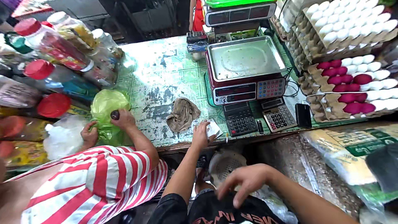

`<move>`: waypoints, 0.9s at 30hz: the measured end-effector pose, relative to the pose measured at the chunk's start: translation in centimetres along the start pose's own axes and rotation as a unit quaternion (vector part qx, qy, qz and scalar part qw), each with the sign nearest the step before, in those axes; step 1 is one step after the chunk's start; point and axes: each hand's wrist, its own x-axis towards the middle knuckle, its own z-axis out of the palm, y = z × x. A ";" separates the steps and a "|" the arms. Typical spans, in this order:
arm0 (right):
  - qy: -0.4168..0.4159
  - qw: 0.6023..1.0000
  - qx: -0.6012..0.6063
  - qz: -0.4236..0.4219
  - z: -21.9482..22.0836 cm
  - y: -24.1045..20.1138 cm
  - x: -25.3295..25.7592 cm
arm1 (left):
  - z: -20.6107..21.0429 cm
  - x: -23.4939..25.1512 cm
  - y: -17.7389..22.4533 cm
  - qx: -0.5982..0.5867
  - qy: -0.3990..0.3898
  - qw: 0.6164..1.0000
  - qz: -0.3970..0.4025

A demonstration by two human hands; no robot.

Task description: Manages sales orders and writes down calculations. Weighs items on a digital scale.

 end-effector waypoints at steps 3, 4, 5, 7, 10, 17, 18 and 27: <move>-0.084 0.984 -0.105 0.120 -1.2 0.5 4.6 | 0.4 -0.7 -0.9 -0.041 0.064 0.997 0.012; -0.008 0.978 -0.143 0.151 -2.8 1.5 5.6 | 0.5 -1.0 -1.0 -0.059 0.092 0.994 0.008; 0.093 0.965 -0.171 0.175 -4.5 2.6 6.4 | 0.6 -1.3 -0.8 -0.079 0.120 0.990 -0.002; 0.265 0.908 -0.242 0.217 -7.5 4.4 8.1 | 0.4 -1.9 -0.2 -0.149 0.148 0.977 -0.038; 0.307 0.845 -0.388 0.203 -9.2 7.4 10.2 | 0.2 -4.0 0.3 -0.280 0.242 0.923 -0.106; 0.188 0.817 -0.479 0.261 -9.1 7.0 11.6 | 2.0 -13.2 -2.1 -0.419 0.428 0.717 -0.357; 0.185 0.818 -0.477 0.263 -9.1 6.9 11.7 | 2.3 -14.2 -2.5 -0.418 0.442 0.701 -0.372; 0.194 0.810 -0.494 0.249 -8.3 5.7 10.5 | 0.5 -34.9 -0.5 -0.166 0.330 0.839 -0.399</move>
